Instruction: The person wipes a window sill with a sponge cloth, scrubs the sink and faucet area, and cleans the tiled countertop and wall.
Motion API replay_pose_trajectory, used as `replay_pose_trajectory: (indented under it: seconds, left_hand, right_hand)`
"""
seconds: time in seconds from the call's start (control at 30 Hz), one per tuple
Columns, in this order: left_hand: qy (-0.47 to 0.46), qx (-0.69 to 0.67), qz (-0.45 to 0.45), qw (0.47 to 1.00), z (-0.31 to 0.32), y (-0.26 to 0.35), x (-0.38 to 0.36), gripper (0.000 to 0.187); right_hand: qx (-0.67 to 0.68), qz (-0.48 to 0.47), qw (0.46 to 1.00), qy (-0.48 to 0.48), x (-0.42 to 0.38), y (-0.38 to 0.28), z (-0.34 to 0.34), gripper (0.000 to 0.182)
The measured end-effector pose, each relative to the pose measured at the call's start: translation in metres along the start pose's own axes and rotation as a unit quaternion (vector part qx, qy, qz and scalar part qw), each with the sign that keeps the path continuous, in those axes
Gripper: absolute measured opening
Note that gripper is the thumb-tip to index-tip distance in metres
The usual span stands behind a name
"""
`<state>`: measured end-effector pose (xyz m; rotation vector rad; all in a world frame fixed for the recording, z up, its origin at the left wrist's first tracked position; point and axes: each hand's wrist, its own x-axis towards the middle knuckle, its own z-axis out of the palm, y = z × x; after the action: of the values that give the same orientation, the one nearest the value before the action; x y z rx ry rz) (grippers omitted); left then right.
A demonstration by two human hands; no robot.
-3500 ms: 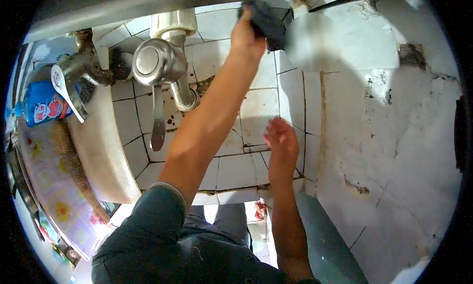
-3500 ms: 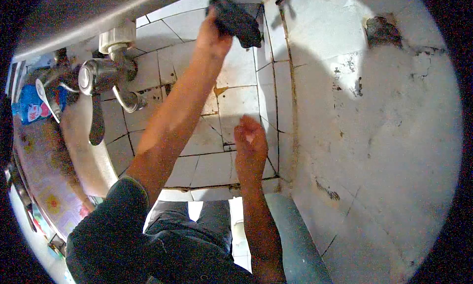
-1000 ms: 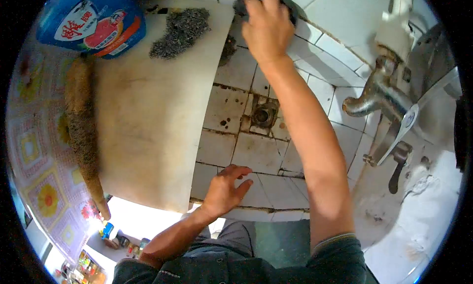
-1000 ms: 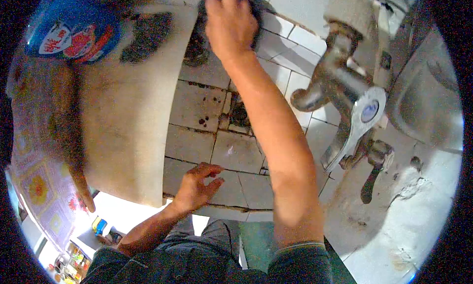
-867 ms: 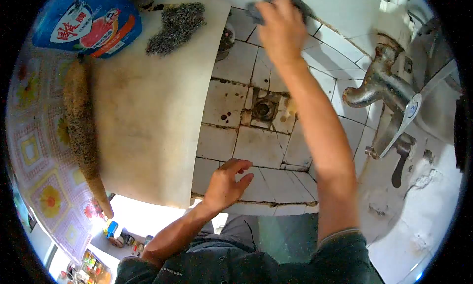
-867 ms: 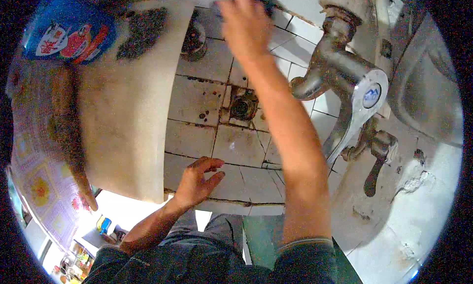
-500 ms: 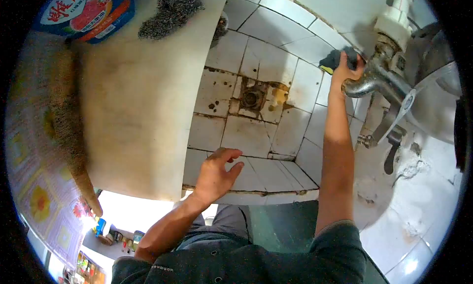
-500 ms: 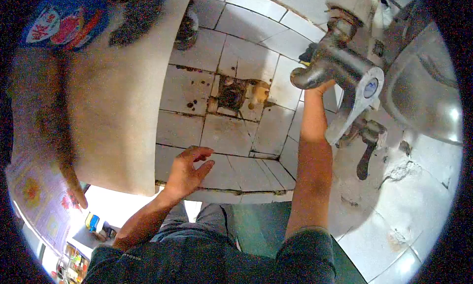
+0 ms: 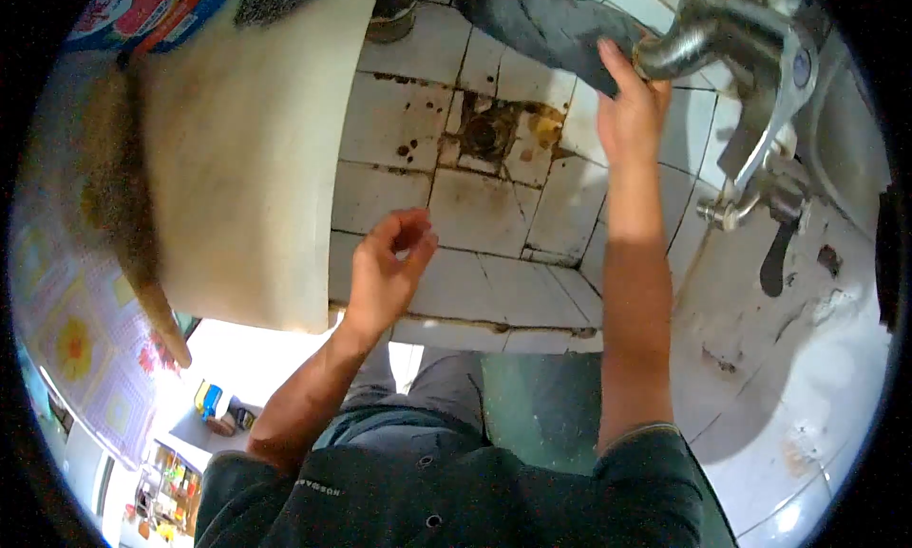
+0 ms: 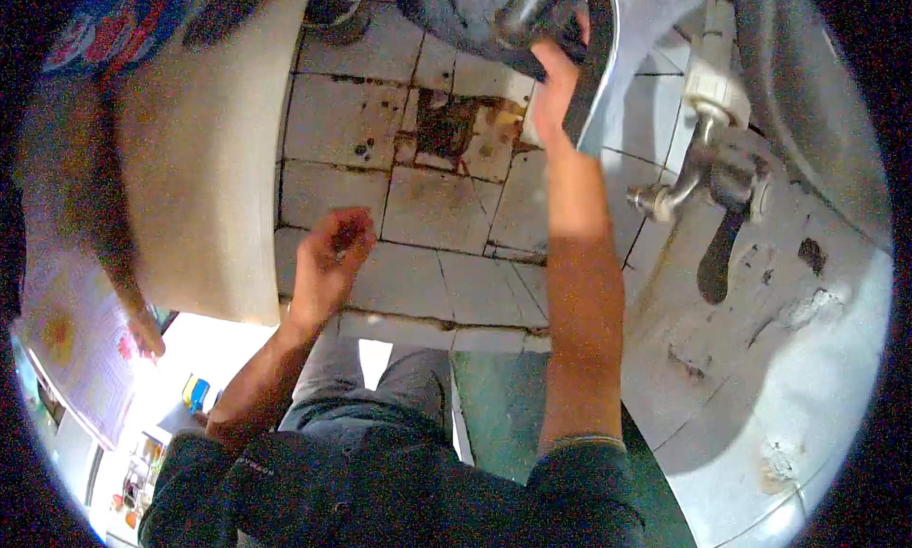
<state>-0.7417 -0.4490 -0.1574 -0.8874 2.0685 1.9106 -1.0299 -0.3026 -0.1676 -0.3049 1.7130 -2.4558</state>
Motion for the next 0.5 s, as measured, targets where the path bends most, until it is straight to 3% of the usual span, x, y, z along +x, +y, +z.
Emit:
replay_pose_trajectory:
  seconds: [0.07,0.13,0.2,0.27,0.3,0.4,0.47,0.5]
  left_hand:
    - [0.054,-0.12,0.015,0.991,-0.001,-0.003,0.001,0.032]
    - [0.046,-0.151,-0.016,0.987,-0.005,0.009,-0.002,0.035]
    - [0.041,-0.181,-0.033,0.982,-0.01,0.013,-0.002,0.039]
    - [-0.002,-0.212,-0.02,0.977,-0.013,0.012,-0.005,0.043]
    - [0.002,-0.197,-0.016,0.98,-0.014,0.012,-0.008,0.044]
    - [0.036,-0.153,0.002,0.987,-0.019,0.011,-0.017,0.046]
    - [0.043,-0.132,0.009,0.99,-0.024,0.021,-0.025,0.048]
    - [0.04,-0.129,0.019,0.991,-0.027,0.023,-0.029,0.048]
  right_hand:
    - [0.009,0.09,0.996,-0.024,-0.033,-0.042,-0.002,0.044]
    - [-0.042,0.191,0.979,-0.049,-0.063,-0.07,-0.018,0.055]
    - [-0.061,0.225,0.969,-0.085,-0.083,-0.083,-0.014,0.061]
    - [-0.204,0.196,0.877,-0.388,-0.093,-0.084,-0.001,0.05]
    - [-0.189,0.244,0.844,-0.439,-0.102,-0.077,0.011,0.049]
    - [-0.105,0.319,0.766,-0.548,-0.143,-0.037,0.055,0.043]
    - [-0.033,0.409,0.734,-0.541,-0.182,-0.008,0.076,0.038]
    - [-0.03,0.41,0.734,-0.541,-0.194,0.004,0.083,0.038]
